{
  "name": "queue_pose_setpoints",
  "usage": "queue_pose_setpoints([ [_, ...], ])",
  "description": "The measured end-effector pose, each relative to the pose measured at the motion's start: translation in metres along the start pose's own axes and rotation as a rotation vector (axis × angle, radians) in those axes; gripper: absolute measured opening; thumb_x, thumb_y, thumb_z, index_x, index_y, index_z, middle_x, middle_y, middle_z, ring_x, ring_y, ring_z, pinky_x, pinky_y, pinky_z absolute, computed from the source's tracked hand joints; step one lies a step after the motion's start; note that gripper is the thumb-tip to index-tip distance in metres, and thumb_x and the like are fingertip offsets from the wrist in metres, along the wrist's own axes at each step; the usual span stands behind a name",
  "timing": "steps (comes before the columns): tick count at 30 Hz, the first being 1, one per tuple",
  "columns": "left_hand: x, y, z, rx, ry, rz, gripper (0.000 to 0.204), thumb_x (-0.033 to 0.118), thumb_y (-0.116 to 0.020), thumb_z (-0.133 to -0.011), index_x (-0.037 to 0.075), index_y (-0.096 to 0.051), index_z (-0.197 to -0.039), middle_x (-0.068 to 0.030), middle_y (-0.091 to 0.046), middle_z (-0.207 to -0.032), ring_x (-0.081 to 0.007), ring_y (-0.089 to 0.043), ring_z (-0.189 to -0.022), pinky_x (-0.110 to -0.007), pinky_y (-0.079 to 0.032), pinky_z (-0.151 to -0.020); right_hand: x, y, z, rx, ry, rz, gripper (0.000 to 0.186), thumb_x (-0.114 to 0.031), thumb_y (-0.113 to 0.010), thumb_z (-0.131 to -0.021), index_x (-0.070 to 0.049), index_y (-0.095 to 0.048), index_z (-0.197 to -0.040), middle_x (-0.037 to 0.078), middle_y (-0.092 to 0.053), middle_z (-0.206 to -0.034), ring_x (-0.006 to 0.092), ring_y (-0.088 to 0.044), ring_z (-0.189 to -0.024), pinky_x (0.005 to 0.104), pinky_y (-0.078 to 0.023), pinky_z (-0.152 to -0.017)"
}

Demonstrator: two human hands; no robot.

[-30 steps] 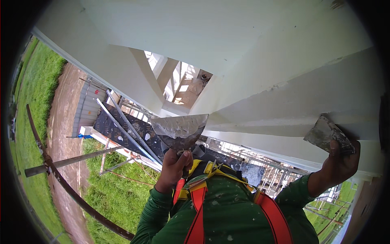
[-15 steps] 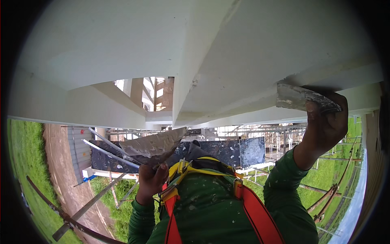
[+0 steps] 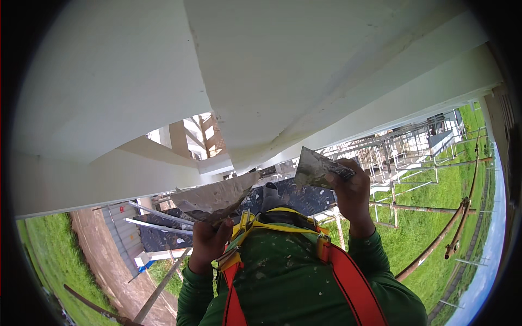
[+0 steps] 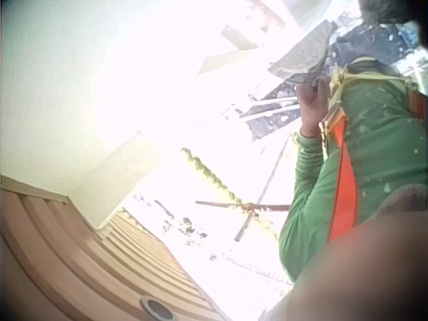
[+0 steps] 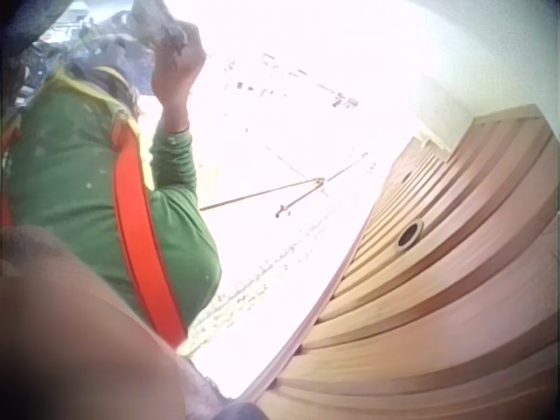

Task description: The person applies plaster to the underside of a white architectural overhang using a trowel and a hawk. They repeatedly scoop plaster from the hawk and smooth it onto the surface, working along the edge and corners of the structure.

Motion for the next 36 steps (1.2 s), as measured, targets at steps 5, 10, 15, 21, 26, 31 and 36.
queue_pose_setpoints([
  [5, 0.001, 0.008, 0.000, 0.004, 0.081, 0.110, 0.008, 0.007, -0.059, -0.096, -0.001, -0.060, -0.093, 0.0015, -0.055, -0.067, -0.0050, -0.047, -0.056, -0.024, -0.034, -0.048, -0.076, 0.015, -0.038, -0.015, 0.712, 0.715, 0.029, 0.009, -0.064, -0.066, -0.005, -0.067, -0.092, 0.010, -0.069, -0.090, 0.0307, -0.067, -0.084, 0.0416, -0.054, -0.073],
  [10, 0.002, 0.016, 0.001, 0.011, 0.061, 0.113, 0.008, 0.006, -0.059, -0.096, 0.001, -0.058, -0.091, 0.0014, -0.053, -0.066, -0.0053, -0.047, -0.054, -0.024, -0.033, -0.047, -0.118, 0.018, -0.066, -0.020, 0.803, 0.959, 0.026, 0.003, -0.068, -0.069, -0.008, -0.067, -0.092, 0.005, -0.069, -0.087, 0.0264, -0.066, -0.082, 0.0403, -0.051, -0.073],
  [15, 0.002, 0.006, 0.002, 0.039, 0.016, 0.142, 0.010, 0.008, -0.059, -0.097, -0.001, -0.059, -0.093, 0.0010, -0.050, -0.063, -0.0066, -0.045, -0.051, -0.024, -0.032, -0.045, -0.056, 0.003, -0.066, -0.099, 0.720, 1.092, 0.022, -0.001, -0.068, -0.071, -0.009, -0.067, -0.091, 0.005, -0.069, -0.086, 0.0248, -0.067, -0.080, 0.0389, -0.051, -0.071],
  [21, -0.006, 0.018, 0.008, 0.104, 0.042, 0.063, 0.015, 0.011, -0.059, -0.097, -0.003, -0.059, -0.103, 0.0011, -0.049, -0.060, -0.0062, -0.043, -0.049, -0.023, -0.031, -0.043, -0.145, 0.036, -0.053, 0.077, 0.885, 0.980, 0.027, 0.001, -0.067, -0.067, -0.007, -0.068, -0.093, 0.009, -0.070, -0.087, 0.0289, -0.068, -0.080, 0.0401, -0.051, -0.069],
  [26, -0.004, 0.015, 0.005, 0.065, -0.014, 0.076, 0.026, 0.012, -0.057, -0.098, -0.006, -0.058, -0.117, 0.0010, -0.045, -0.062, -0.0072, -0.039, -0.049, -0.024, -0.030, -0.042, -0.065, 0.000, -0.067, -0.018, 0.841, 1.097, 0.014, -0.007, -0.065, -0.075, -0.010, -0.065, -0.088, 0.004, -0.068, -0.084, 0.0217, -0.067, -0.078, 0.0369, -0.051, -0.069],
  [31, 0.004, 0.021, 0.003, 0.080, 0.003, 0.081, 0.016, 0.012, -0.059, -0.097, -0.001, -0.061, -0.088, 0.0012, -0.052, -0.060, -0.0055, -0.046, -0.050, -0.024, -0.033, -0.045, -0.052, -0.009, -0.062, -0.008, 0.883, 1.098, 0.013, -0.009, -0.065, -0.076, -0.011, -0.064, -0.089, 0.002, -0.067, -0.081, 0.0195, -0.068, -0.078, 0.0363, -0.051, -0.069],
  [36, -0.009, 0.023, 0.002, 0.023, 0.002, 0.042, 0.012, 0.009, -0.058, -0.096, 0.000, -0.061, -0.088, 0.0014, -0.053, -0.061, -0.0056, -0.045, -0.050, -0.025, -0.033, -0.046, -0.025, -0.008, -0.068, -0.048, 0.838, 1.137, 0.019, -0.004, -0.067, -0.074, -0.010, -0.067, -0.092, 0.004, -0.069, -0.084, 0.0211, -0.068, -0.081, 0.0375, -0.052, -0.071],
])
Point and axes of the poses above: each hand's wrist, its own z-axis away from the middle knuckle, its own y-axis out of the back of the hand, x = y × z, the point moved 1 cm from there along -z, towards the middle knuckle
